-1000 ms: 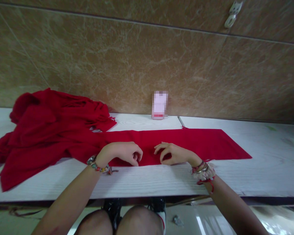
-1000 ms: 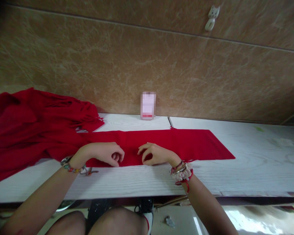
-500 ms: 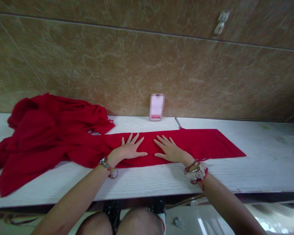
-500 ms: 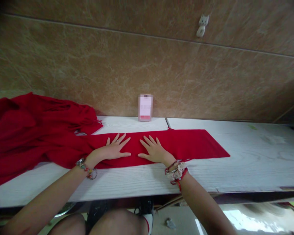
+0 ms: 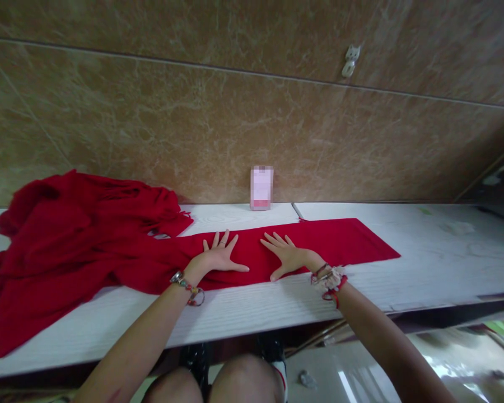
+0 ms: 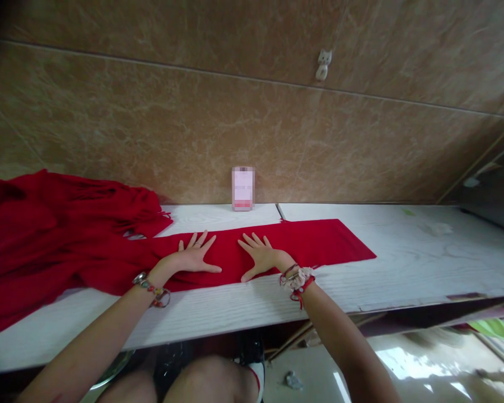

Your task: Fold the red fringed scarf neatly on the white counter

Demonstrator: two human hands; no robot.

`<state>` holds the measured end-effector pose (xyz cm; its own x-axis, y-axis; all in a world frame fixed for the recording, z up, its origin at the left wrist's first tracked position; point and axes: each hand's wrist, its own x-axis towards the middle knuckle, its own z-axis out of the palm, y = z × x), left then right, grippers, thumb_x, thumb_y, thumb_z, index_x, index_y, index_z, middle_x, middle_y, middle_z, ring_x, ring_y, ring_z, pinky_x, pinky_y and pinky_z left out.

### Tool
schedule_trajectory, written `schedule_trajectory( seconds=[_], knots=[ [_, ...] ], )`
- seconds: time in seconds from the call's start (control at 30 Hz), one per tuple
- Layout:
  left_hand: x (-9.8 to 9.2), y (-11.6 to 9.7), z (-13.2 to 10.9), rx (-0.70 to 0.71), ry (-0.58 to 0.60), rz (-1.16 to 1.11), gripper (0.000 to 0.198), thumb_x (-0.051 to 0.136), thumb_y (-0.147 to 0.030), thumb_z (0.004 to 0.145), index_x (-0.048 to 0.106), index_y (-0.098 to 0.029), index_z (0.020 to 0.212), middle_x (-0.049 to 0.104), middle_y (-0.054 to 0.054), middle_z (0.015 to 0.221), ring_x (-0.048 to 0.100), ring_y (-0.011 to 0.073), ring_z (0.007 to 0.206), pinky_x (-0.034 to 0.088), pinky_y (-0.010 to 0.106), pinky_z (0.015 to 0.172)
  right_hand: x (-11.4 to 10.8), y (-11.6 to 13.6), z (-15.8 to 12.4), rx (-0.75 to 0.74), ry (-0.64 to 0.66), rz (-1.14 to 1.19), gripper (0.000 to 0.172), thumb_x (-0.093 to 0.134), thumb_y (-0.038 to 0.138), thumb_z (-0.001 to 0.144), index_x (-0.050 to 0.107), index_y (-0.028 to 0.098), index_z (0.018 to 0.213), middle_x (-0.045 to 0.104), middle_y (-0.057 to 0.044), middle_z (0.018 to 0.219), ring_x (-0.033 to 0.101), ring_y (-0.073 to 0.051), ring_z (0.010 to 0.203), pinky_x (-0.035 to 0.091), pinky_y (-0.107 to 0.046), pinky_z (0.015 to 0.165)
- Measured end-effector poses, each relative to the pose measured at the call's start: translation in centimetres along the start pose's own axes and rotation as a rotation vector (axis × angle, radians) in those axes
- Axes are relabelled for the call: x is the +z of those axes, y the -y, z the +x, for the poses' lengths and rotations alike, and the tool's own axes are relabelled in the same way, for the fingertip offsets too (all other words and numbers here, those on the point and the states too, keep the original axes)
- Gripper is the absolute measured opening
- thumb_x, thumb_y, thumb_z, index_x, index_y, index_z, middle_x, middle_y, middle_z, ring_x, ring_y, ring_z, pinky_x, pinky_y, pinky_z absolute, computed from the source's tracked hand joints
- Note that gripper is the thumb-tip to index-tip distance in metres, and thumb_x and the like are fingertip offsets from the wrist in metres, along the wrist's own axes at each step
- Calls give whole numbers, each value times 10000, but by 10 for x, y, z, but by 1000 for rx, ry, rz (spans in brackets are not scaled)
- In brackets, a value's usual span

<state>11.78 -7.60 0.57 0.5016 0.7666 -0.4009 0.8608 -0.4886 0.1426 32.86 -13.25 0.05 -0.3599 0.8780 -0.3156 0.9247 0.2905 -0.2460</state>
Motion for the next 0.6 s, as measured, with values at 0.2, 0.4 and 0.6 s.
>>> schedule_trajectory(
  seconds=[0.2,0.4,0.6],
  knots=[
    [1,2,2,-8,1,-6,1163,483,-756,532,-2,-149,1397,-161,120,1423,-143,363,1285,5,613,982,-2,4,13,86,-239,101,664,363,519,840,196,176,1384,173,-129,1444,94,-297,1320,131,-544,1033],
    [11,5,6,-23,-93,-9,997,334,-744,653,27,-160,1401,-89,97,1445,-104,359,1296,34,614,986,14,19,39,53,-364,-105,527,306,438,887,267,207,1359,263,-98,1422,203,-316,1291,217,-589,978],
    [9,1,3,-57,-81,4,1010,353,-741,630,40,-168,1401,-85,67,1449,-105,351,1300,30,614,988,19,-22,26,206,-379,-276,533,278,456,891,318,167,1337,282,-137,1408,254,-328,1269,282,-531,965]
  ],
)
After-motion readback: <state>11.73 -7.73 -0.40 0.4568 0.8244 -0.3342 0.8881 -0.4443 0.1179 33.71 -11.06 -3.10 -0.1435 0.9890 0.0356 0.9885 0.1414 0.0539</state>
